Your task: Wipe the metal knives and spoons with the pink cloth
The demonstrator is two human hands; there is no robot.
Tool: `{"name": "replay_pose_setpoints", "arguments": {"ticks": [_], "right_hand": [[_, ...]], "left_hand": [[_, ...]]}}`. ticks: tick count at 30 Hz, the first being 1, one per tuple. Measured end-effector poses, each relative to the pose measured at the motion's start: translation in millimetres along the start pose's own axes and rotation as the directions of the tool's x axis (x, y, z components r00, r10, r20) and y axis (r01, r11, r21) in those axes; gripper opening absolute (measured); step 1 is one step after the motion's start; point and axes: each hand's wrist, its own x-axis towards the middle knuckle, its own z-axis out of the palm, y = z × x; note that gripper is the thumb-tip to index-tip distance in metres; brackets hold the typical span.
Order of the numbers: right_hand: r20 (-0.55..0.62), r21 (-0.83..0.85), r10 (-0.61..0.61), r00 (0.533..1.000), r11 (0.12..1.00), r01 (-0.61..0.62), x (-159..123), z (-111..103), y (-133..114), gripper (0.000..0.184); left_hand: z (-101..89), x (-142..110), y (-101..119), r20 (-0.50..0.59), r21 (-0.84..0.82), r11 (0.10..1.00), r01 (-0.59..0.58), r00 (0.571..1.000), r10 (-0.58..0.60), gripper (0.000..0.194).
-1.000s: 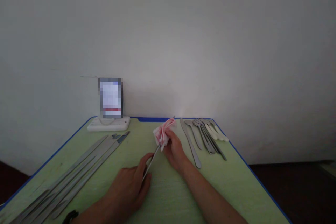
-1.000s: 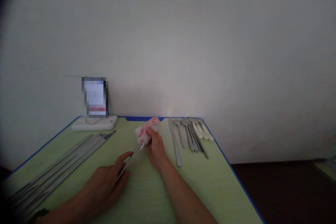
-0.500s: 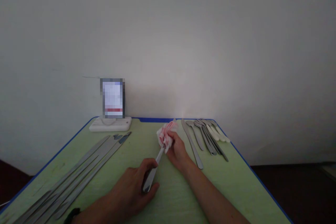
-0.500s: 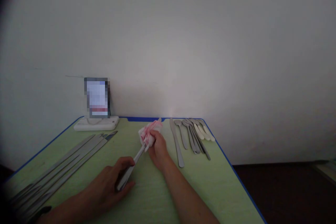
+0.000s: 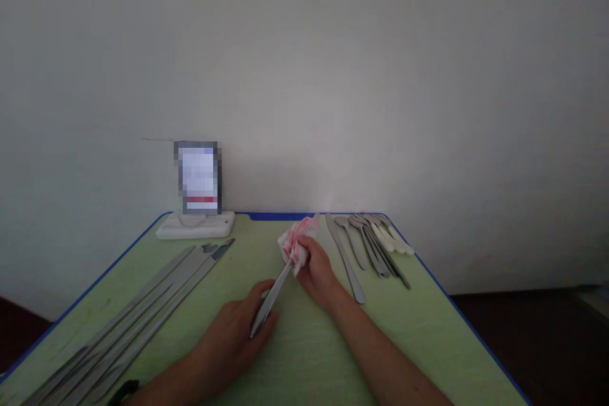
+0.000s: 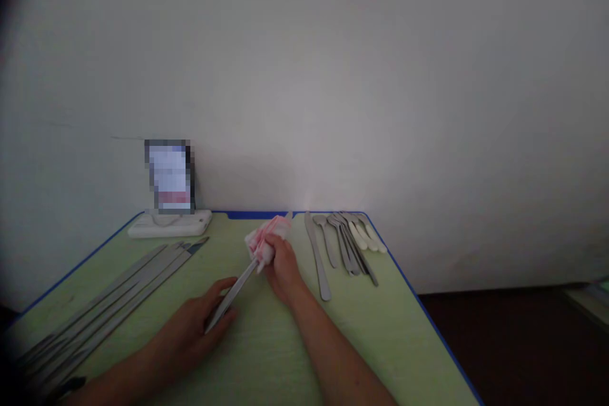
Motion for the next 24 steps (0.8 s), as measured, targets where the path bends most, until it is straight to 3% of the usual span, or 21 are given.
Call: {"name": "replay_pose_setpoints", "arguments": {"ticks": [15,21,24], "right_hand": [[0.042,-0.033,-0.03,0.999,0.999,0.032,-3,0,2,0.025],[-0.025,0.025,-0.036,0.999,0.999,0.037,0,-4,-5,0.027],[-0.012,-0.006,-0.035,0.999,0.999,0.035,-1,-3,-6,0.029]], "left_hand": [[-5.0,1,6,0.055,0.008,1.0,-0.005,0.998,0.005,0.049],[-14.1,-7,7,0.164,0.049,0.975,-0.216,0.965,0.205,0.031],[-14.0,-9,6,0.166,0.044,0.971,-0.233,0.961,0.223,0.029]]}}
